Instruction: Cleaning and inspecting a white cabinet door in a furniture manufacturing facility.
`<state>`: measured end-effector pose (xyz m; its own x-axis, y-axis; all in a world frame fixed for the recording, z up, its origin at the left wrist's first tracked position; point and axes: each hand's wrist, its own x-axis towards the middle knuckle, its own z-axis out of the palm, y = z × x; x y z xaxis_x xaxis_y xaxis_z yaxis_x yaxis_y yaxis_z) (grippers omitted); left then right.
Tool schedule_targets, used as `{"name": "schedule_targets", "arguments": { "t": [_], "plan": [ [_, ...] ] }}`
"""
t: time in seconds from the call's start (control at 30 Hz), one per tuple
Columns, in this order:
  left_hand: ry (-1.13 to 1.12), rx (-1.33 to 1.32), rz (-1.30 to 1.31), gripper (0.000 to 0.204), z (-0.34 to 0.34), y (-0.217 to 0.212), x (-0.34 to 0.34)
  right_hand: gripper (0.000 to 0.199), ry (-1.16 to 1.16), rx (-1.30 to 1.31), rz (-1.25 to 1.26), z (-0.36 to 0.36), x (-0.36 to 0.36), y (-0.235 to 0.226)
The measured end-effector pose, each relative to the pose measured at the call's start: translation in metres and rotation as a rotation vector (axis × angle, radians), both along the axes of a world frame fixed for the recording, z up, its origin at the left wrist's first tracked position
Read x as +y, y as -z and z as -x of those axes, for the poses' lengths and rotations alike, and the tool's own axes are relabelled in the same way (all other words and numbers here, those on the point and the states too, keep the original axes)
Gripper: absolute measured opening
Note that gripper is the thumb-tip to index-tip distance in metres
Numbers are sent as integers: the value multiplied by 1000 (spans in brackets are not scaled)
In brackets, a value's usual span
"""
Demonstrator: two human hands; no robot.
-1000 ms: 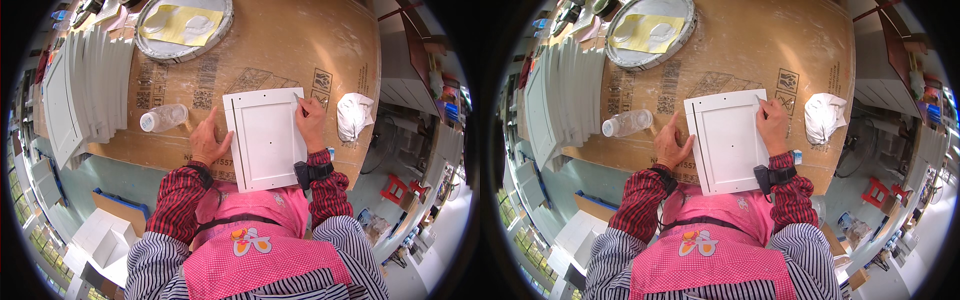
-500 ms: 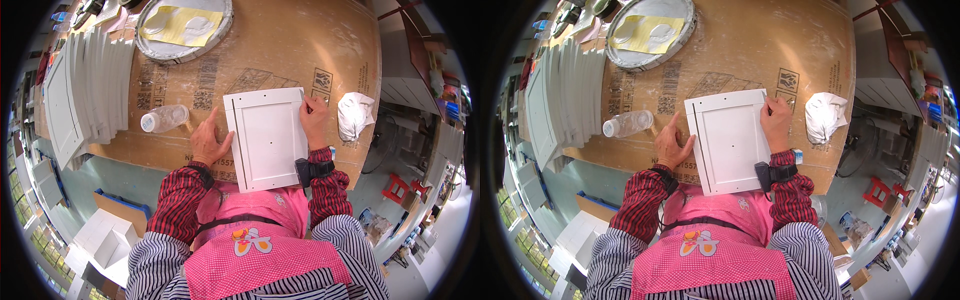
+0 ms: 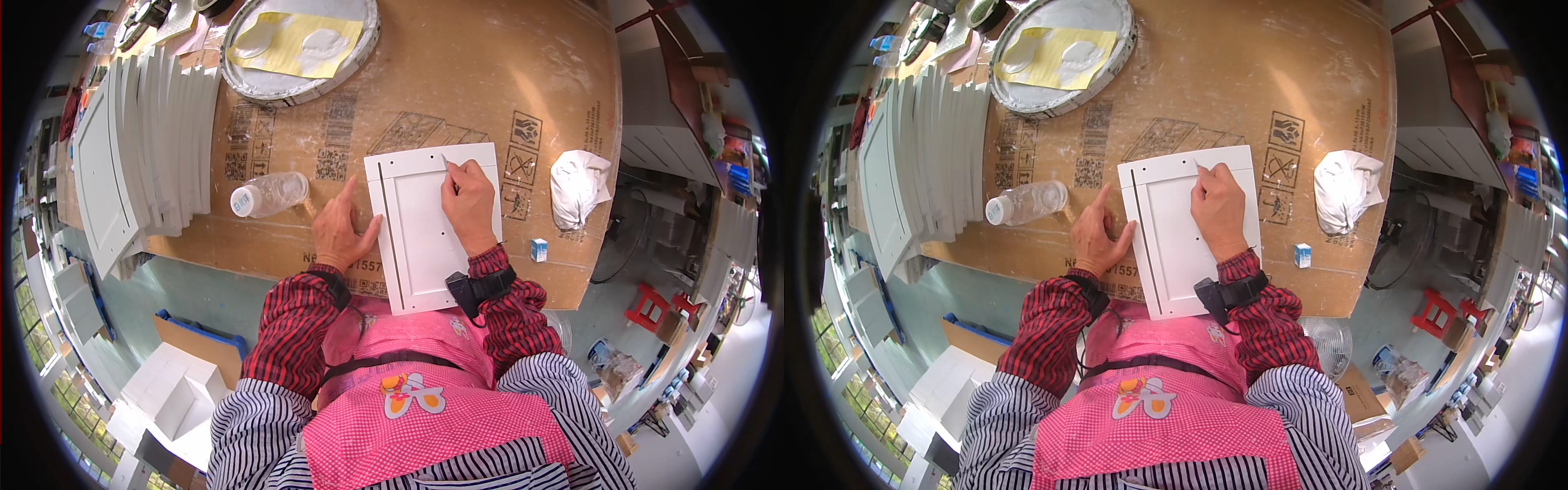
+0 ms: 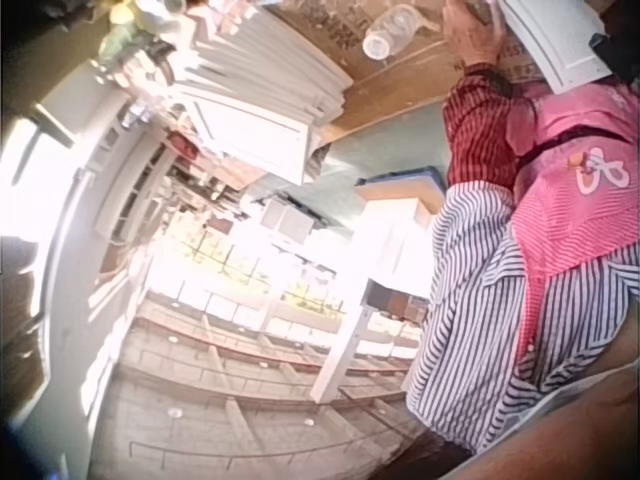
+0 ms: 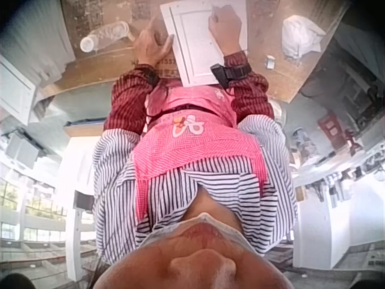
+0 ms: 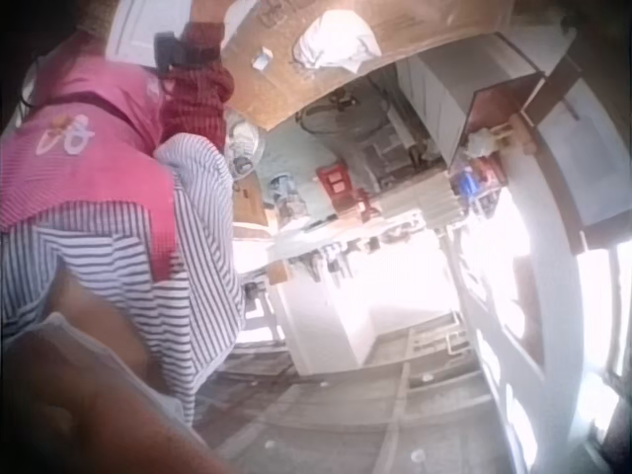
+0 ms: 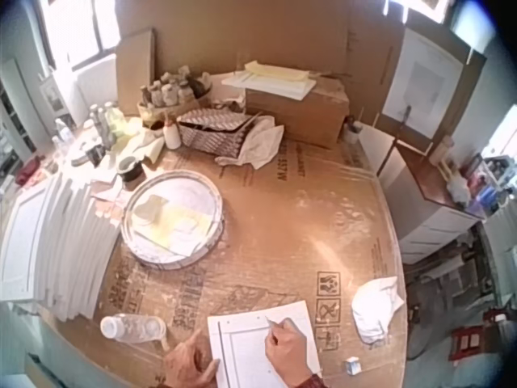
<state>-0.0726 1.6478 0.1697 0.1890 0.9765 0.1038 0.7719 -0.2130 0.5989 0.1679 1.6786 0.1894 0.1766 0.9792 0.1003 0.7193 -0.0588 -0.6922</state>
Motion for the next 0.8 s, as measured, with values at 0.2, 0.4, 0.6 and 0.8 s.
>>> {"name": "schedule_targets", "arguments": {
  "t": [0.2, 0.4, 0.6, 0.8],
  "plan": [
    [-1, -5, 11, 83, 1, 0, 0, 16, 79, -98, -48, -15, 8, -2],
    [-1, 1, 12, 83, 1, -1, 0, 19, 98, -41, -37, -18, 5, 3],
    [-2, 1, 12, 83, 1, 1, 0, 19, 95, -53, -30, -15, 3, -1],
    [-2, -2, 18, 83, 1, 0, -1, 19, 112, -33, -10, -1, 3, -2]
  ]
}}
